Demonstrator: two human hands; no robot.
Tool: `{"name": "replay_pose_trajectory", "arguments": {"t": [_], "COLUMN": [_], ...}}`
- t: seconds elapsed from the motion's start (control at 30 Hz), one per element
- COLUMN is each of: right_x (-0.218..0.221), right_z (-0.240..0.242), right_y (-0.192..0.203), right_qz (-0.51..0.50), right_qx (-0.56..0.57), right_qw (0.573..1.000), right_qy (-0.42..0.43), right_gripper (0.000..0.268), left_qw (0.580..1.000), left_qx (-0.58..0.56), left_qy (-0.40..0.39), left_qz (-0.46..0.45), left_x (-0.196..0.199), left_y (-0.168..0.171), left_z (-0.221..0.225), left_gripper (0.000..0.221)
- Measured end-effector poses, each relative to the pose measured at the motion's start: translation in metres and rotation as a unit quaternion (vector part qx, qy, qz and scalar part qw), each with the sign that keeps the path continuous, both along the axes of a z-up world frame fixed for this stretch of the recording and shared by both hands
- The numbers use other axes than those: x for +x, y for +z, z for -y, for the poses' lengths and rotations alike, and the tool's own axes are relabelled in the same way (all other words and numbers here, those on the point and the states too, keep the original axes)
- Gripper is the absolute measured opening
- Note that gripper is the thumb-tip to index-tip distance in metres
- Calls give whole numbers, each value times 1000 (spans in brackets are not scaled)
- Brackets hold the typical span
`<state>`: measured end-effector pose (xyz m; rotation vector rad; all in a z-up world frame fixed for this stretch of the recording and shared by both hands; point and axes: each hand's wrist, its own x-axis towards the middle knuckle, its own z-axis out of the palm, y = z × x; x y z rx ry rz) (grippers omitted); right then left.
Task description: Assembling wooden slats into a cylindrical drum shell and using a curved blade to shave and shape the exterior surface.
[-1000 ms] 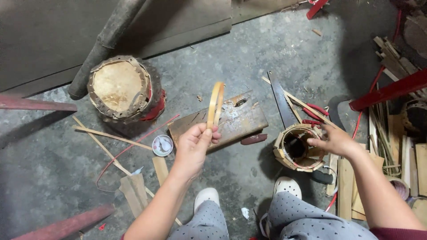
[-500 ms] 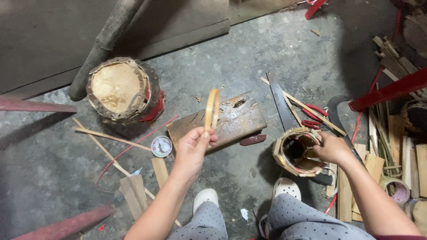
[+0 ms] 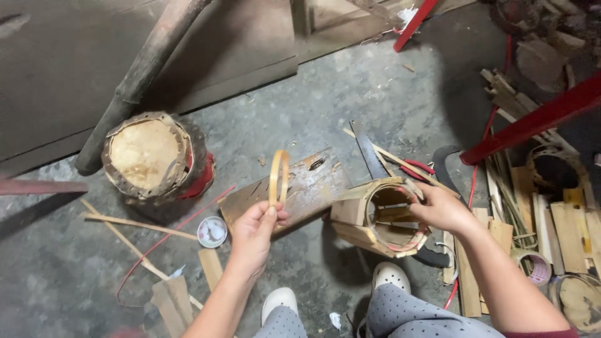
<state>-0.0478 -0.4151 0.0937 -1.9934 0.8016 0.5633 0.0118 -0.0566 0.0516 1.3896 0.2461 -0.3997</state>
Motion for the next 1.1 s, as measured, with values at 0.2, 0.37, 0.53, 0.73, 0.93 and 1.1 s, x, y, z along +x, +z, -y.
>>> {"name": "replay_pose_trajectory", "arguments": {"t": [0.2,0.37,0.53,0.73,0.93,1.1], "right_x": [-1,-5,-15,-17,-20,-22], "right_z": [-3,0,7,-1,-3,-2], "right_y": [-1,-5,-11,17,20,18], "right_qz": [39,125,258,317,364,411], "right_qx": [-29,-69,-91,-133,-85,-66], "right_qw": [997,987,956,927,915,887], "right_qy": [56,76,101,150,153,197], "right_gripper": [43,60,64,61,60,54], "left_qw": [1000,1000,999,998,998,998], "left_qx": [-5,-9,-9,-31,-18,-32], "left_qy": [11,22,37,23,25,32], "left_qz": [11,14,18,46,50,47], "left_x": [0,1,1,2,2,2], "left_y": [-2,-5,-7,-19,-17,-15], "left_z": [-2,-4,-8,-13,-15,-15], "left_gripper": [18,18,19,22,21,19]}}
